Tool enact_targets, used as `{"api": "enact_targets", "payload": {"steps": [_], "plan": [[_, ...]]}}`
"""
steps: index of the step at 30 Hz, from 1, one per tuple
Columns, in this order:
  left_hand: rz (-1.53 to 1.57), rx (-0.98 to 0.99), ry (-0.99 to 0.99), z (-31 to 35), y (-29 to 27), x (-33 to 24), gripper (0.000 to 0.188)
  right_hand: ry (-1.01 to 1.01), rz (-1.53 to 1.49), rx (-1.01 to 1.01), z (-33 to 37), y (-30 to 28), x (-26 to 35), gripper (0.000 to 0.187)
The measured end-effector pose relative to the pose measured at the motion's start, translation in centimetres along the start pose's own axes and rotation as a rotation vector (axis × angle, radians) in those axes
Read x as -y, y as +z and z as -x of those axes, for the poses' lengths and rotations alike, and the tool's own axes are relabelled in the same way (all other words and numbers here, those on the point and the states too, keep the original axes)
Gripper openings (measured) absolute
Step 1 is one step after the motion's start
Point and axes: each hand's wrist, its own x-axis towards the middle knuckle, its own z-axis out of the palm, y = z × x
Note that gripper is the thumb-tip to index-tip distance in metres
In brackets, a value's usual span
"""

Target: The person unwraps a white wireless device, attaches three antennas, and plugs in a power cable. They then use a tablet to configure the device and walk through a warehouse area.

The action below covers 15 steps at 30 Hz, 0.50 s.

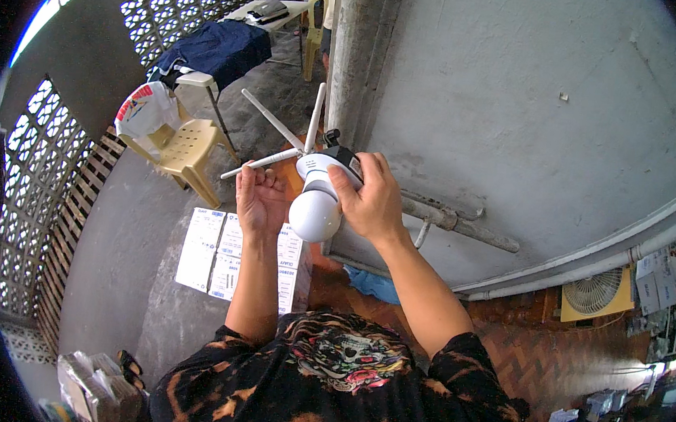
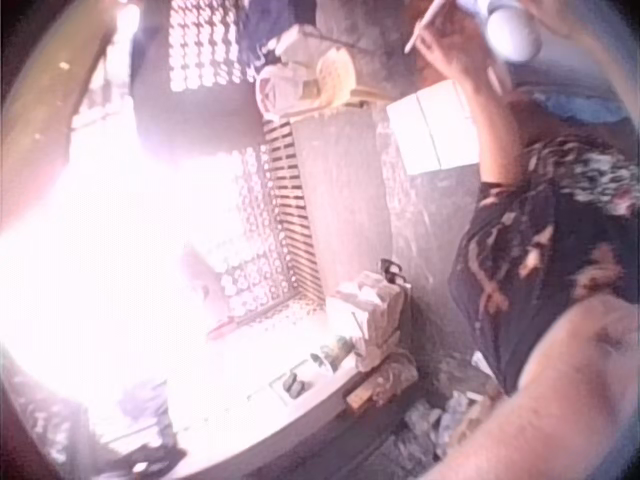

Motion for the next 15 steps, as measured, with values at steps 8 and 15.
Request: {"api": "enact_targets", "payload": {"steps": [8,15], "plan": [[-0.151,0.047,0.126,1.7,1.4,-0.7,0.008,-0.023,0.000,-0.009,0.5,0.2,-0.1,0.056],[-0.207,0.010,0.142,2.6,2.6,-1.0,0.008,-0.018,-0.007,-0.012,0.9,0.0,-0.1,0.056]]}}
